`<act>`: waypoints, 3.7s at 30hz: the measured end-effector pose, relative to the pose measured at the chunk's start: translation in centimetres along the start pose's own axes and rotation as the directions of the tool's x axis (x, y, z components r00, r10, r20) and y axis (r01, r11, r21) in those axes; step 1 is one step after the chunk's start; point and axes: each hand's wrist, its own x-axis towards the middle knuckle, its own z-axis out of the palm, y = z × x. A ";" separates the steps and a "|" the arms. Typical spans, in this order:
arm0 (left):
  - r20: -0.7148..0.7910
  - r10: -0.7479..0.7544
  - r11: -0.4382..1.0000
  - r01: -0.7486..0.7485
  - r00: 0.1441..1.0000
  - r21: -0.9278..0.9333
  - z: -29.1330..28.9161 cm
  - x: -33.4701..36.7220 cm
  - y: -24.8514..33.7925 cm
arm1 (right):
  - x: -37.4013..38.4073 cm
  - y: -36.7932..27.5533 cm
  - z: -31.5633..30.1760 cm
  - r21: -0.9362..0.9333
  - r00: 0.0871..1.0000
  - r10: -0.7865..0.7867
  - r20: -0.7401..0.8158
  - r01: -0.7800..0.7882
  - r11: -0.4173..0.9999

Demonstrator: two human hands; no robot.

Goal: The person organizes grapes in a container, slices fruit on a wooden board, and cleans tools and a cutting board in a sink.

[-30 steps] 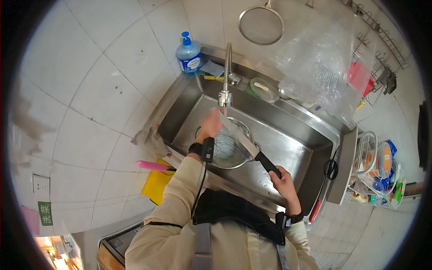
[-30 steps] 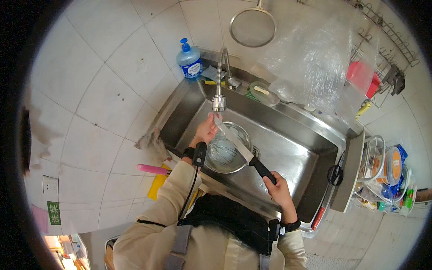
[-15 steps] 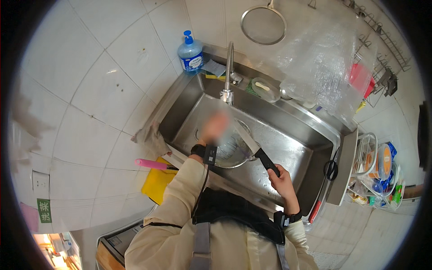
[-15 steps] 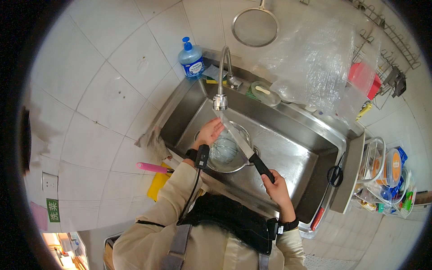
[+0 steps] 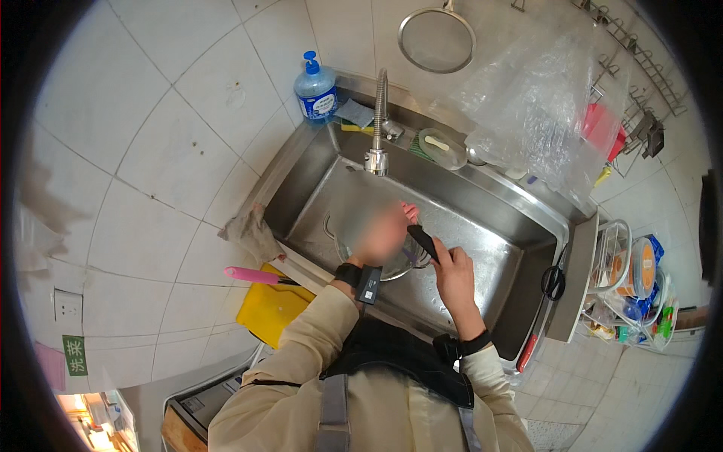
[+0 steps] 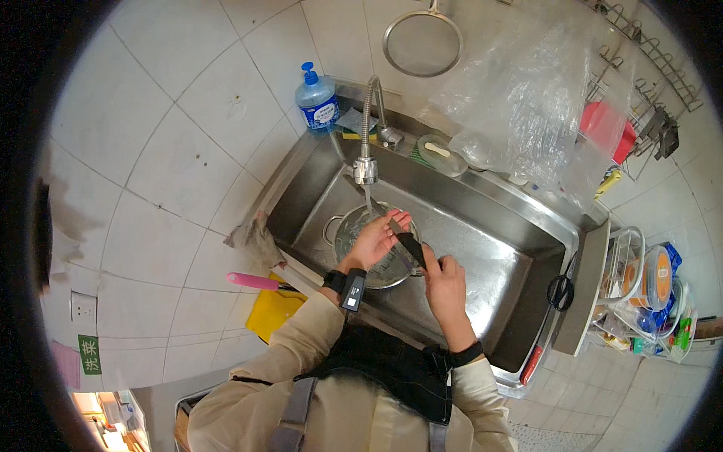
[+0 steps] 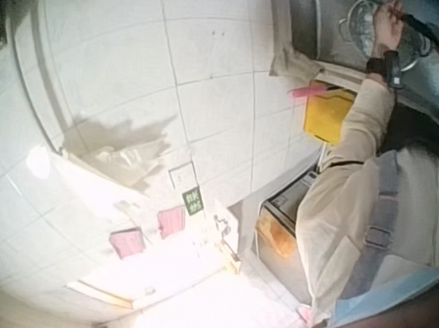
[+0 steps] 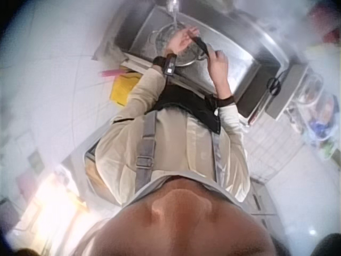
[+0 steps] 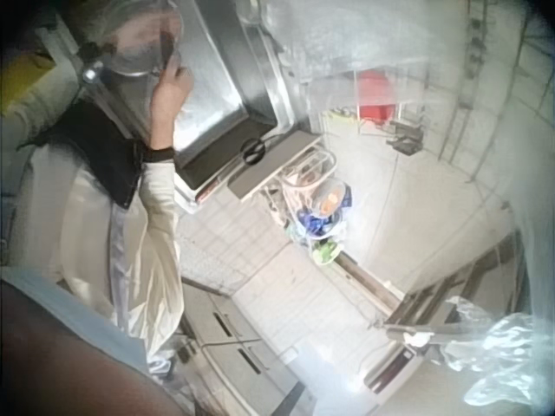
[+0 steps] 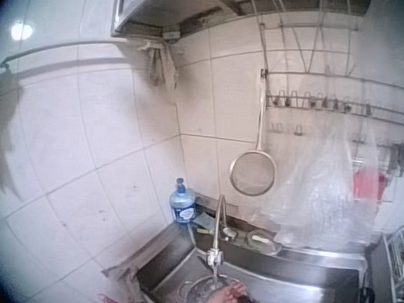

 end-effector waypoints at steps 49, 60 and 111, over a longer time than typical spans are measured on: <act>-0.307 -0.133 0.983 0.164 0.942 0.077 -2.0 2.8 2.8 | -4.0 2.6 -1.8 -0.164 0.994 -0.103 -0.046 0.095 0.982; -0.170 -0.210 0.978 0.206 0.963 -0.038 4.5 -1.0 1.6 | -0.2 -1.2 -0.8 -0.358 1.000 -0.026 0.003 0.026 0.934; -0.093 -0.440 0.898 0.434 0.893 -0.077 3.5 -4.0 1.9 | -0.6 1.3 -0.9 -0.005 0.979 -0.180 0.099 0.181 0.983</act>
